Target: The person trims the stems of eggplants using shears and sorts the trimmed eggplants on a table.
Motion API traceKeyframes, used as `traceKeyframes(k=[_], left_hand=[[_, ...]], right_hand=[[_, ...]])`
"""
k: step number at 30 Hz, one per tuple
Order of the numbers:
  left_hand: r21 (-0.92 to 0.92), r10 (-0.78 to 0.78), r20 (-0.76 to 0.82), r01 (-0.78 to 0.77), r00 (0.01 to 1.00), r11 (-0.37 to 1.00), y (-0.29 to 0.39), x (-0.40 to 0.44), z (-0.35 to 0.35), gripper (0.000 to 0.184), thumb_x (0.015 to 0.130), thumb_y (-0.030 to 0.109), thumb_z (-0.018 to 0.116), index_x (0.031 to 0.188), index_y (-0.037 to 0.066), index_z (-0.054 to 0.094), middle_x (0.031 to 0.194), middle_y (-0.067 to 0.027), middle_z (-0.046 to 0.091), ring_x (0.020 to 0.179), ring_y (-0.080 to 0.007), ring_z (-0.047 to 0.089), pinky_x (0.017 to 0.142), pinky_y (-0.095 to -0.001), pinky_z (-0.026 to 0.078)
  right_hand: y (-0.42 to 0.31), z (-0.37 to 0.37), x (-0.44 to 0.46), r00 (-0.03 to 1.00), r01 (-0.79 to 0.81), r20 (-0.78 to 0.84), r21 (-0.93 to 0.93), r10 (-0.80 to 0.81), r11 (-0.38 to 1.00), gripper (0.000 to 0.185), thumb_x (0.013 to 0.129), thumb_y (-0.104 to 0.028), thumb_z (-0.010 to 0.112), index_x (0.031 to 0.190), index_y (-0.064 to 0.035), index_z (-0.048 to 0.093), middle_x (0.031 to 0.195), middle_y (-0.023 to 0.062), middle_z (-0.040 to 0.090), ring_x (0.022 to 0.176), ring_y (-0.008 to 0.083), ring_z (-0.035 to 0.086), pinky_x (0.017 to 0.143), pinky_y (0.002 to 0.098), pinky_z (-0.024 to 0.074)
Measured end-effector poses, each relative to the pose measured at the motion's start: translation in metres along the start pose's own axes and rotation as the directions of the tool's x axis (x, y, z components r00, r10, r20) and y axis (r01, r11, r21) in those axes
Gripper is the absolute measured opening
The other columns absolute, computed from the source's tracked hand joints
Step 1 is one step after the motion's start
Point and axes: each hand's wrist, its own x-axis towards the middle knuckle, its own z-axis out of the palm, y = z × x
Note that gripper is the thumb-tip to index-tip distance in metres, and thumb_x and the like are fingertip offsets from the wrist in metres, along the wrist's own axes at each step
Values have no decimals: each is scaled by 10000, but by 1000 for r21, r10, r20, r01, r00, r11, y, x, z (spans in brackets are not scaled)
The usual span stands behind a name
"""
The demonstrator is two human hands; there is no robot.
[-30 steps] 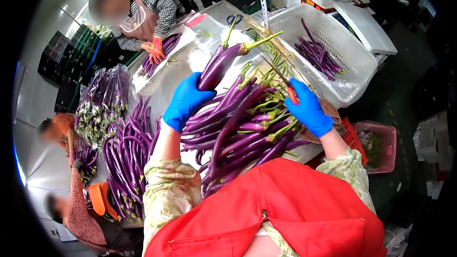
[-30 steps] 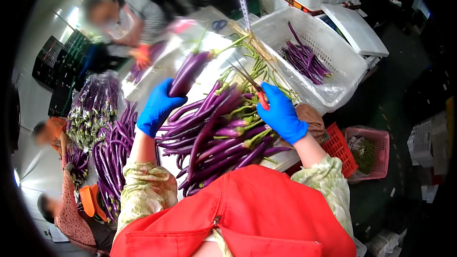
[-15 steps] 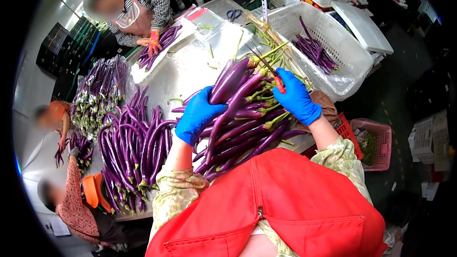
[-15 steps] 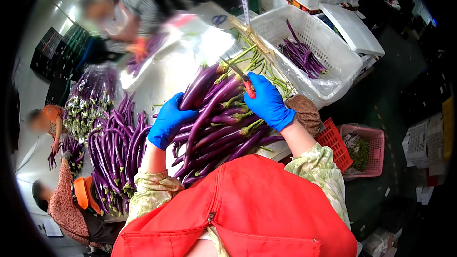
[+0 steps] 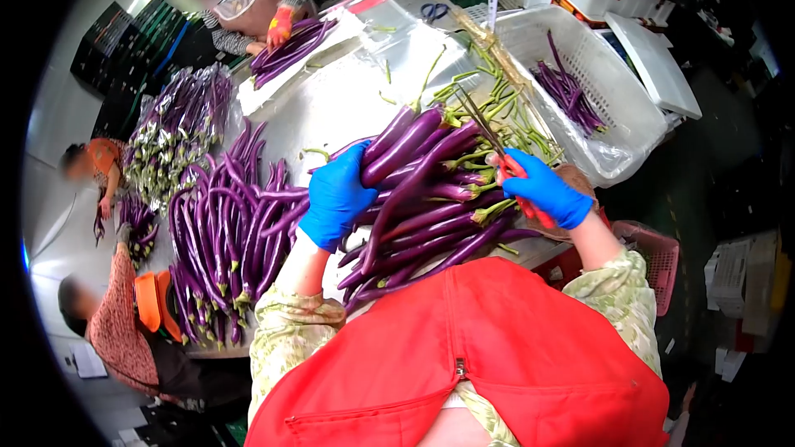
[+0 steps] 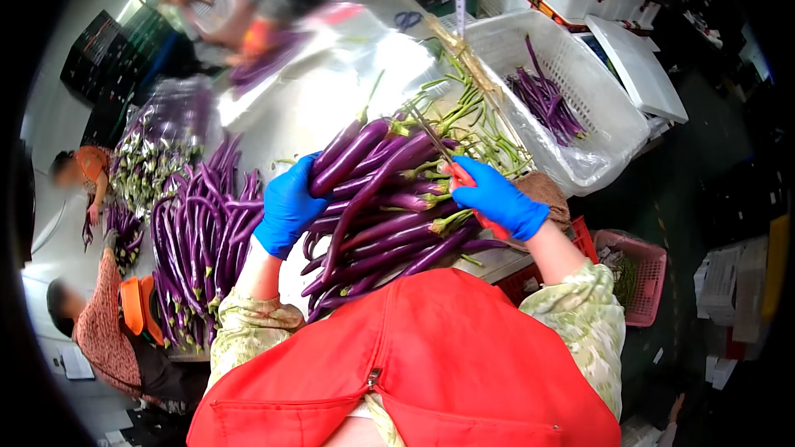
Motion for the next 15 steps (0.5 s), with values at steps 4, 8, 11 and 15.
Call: traceKeyframes(k=[4,8,11,15], left_hand=[[100,147,-12,-146,989,984,-11,-5,2,522,647,158,709,1146,101,569,846,-159,644,736,-353,632,640,-415,502],[42,277,-22,-276,961,960,-6,-6,2,498,654,154,710,1130,93,578,831,-158,641,720,-349,631,633,-417,501],[64,276,21,-277,961,959,-7,-8,7,522,650,193,741,1135,93,577,815,-149,638,704,-338,629,624,-409,499],[64,284,5,-284,959,957,-5,-7,12,557,632,216,761,1142,92,575,804,-144,634,702,-327,629,624,-405,496]], right_hand=[[-51,-7,-9,939,-247,203,-157,276,956,510,782,-170,560,1260,-27,454,950,27,545,663,82,525,504,220,444],[-38,-14,4,951,-64,277,-256,136,965,521,789,-183,563,1278,-38,452,966,30,552,683,73,514,493,218,420],[-27,-15,10,953,-23,287,-240,93,971,497,795,-168,556,1258,-20,457,1035,58,538,793,91,511,611,231,420],[-65,-2,1,927,-221,236,-289,293,932,477,804,-135,541,1245,18,447,1265,133,514,1039,145,511,873,277,420]])
